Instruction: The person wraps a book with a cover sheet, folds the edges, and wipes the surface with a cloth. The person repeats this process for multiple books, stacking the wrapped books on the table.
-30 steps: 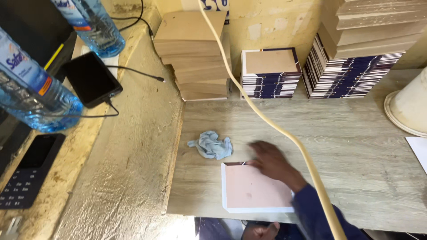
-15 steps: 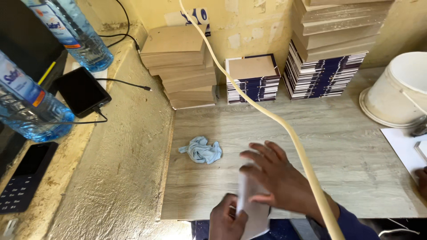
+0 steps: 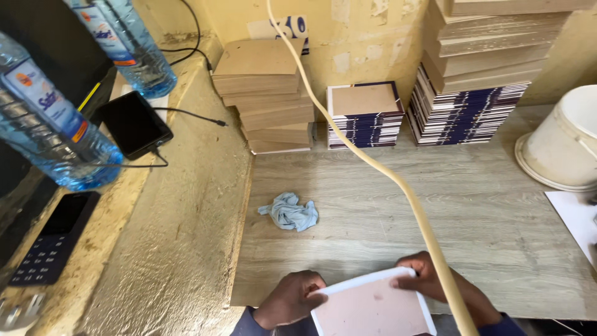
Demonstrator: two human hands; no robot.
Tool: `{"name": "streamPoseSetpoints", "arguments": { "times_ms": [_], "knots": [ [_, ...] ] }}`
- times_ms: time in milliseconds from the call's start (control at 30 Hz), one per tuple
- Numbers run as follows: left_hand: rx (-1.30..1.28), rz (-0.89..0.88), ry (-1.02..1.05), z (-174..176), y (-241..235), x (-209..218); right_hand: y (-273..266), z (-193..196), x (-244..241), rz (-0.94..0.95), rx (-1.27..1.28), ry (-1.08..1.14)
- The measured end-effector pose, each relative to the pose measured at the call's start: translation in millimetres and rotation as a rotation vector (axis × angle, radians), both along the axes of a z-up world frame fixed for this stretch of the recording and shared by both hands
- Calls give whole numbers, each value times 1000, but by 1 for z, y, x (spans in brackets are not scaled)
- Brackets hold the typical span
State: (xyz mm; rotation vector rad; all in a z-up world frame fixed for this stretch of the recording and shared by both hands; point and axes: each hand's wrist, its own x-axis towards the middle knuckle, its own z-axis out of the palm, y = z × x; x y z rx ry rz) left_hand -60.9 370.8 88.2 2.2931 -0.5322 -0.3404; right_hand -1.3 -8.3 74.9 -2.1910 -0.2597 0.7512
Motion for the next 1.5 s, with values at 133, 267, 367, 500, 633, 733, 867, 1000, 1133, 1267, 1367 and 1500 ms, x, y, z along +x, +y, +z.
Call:
{"name": "streamPoseSetpoints", "arguments": {
  "times_ms": [133,267,367,500,633,733,867,1000,1133,1267,1367,1500],
  "knots": [
    [-89,221,384,-15,16,39,15,-49,26,-243,368,63],
    [-104,439,103,-66,28,95,50,-30,47,-455,293,38],
    [42,543,88,-75,20,122,55,-61,73,-159,-180,-567],
    [195,524,78,-74,12,133,72,-67,86,5,-501,-616],
    [373,280,-39,-81,-4,146,118,-53,98,183,-351,-459],
    [446,125,-175,-71,-32,128,147,-51,106,270,-344,-453],
    [803,45,-691,-100,-70,78,156,-86,106,217,-347,-622],
    [767,235,-728,-111,-76,54,154,-74,50,97,-205,-925],
    [400,435,-722,-72,-84,56,148,-83,26,60,-167,-1149],
    [341,472,-588,-69,-88,54,132,-69,29,187,-248,-984],
    [351,479,-582,-70,-88,53,126,-66,34,87,-427,-975],
    [346,470,-604,-62,-88,54,127,-103,15,-26,-456,-1178]
  ]
}}
